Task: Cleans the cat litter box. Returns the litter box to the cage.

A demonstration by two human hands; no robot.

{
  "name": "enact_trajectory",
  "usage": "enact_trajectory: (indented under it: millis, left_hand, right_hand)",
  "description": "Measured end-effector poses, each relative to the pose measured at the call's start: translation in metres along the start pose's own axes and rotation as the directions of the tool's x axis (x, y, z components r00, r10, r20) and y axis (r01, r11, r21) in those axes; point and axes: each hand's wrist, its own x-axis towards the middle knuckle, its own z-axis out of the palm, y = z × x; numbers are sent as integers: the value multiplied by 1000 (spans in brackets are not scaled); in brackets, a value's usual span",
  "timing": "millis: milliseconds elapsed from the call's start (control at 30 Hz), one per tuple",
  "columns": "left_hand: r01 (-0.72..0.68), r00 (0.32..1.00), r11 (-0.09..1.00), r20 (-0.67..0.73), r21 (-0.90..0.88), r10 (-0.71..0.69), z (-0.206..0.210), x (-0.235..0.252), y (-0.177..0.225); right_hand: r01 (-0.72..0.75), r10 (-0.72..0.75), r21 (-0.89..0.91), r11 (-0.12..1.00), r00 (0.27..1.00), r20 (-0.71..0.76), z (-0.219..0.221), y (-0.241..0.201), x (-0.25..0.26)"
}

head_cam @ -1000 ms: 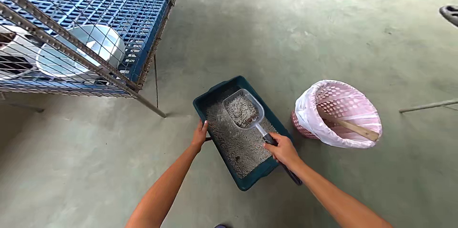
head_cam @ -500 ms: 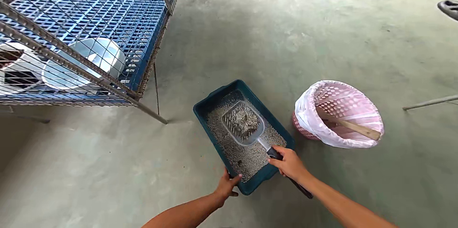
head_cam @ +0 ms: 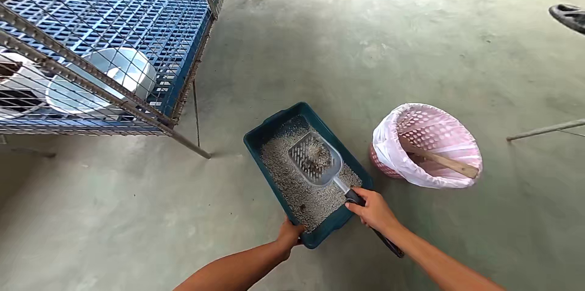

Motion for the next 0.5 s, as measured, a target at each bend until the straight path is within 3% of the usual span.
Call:
enact_trajectory:
  millis: [67,300,400,500]
  left_hand:
    - [-5,1000,1000,-6,-16,5,3,-3,3]
    - [-91,993,996,-81,-4,90,8,-12,20]
    - [-153,983,988,-104,-9,151,-4,-12,47]
    - [-190,977,980,-109,-50,184,-19,-19,79]
  right_hand:
    - [1,0,26,1000,999,-36,1,0,-1]
    - [-15,17,-59,998,999,47,0,-3,-1]
    - [-10,3,103,995,998,65,-13,-9,-11]
    - [85,-74,378,922,996,-42,-37,-17,-34]
